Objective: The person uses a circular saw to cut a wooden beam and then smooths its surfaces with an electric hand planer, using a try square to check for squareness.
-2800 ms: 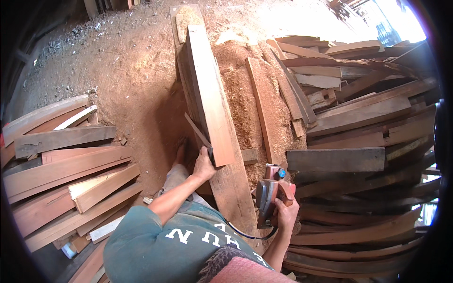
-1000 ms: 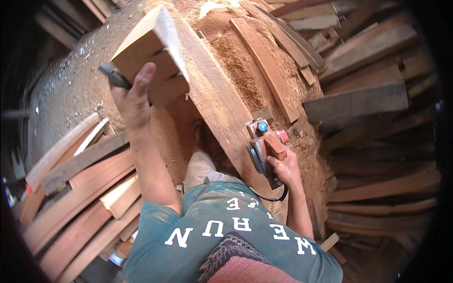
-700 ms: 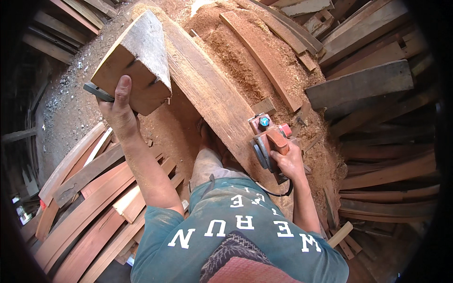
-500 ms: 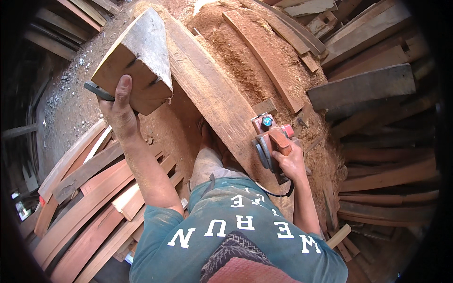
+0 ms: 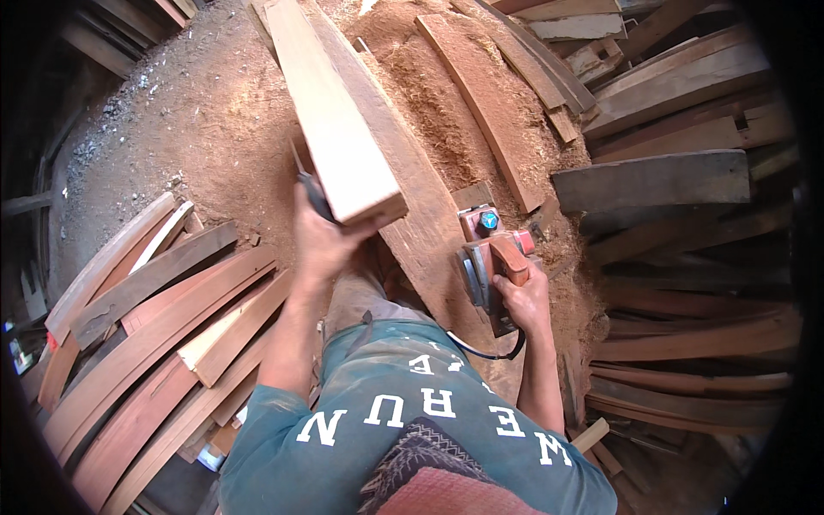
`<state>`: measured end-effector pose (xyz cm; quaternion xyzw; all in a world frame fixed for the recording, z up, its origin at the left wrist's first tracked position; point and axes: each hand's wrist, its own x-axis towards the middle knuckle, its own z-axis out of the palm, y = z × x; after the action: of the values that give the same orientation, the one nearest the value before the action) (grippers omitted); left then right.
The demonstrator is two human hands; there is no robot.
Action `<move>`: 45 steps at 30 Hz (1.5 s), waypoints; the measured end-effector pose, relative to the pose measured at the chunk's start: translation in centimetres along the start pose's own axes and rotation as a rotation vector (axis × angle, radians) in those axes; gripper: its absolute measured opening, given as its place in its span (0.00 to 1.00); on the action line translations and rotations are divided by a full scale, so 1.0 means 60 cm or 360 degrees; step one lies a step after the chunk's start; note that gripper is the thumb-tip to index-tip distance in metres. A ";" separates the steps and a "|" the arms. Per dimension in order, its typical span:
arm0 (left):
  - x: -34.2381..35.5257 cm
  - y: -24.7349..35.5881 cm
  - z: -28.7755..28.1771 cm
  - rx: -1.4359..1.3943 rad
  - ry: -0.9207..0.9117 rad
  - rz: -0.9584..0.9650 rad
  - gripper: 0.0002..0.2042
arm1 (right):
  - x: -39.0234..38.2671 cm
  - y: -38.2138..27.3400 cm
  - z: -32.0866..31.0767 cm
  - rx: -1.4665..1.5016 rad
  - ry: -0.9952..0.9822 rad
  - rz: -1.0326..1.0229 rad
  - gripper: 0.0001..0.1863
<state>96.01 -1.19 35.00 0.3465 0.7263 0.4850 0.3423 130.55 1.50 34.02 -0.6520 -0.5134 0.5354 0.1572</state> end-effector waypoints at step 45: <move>0.393 -0.279 -0.016 0.0201 0.0289 0.0341 0.06 | 0.168 -0.228 0.239 -0.0165 -0.0212 -0.0359 0.14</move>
<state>79.94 13.24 15.70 0.3975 0.7422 0.5014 0.1992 110.35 10.81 33.52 -0.5605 -0.6196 0.5292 0.1479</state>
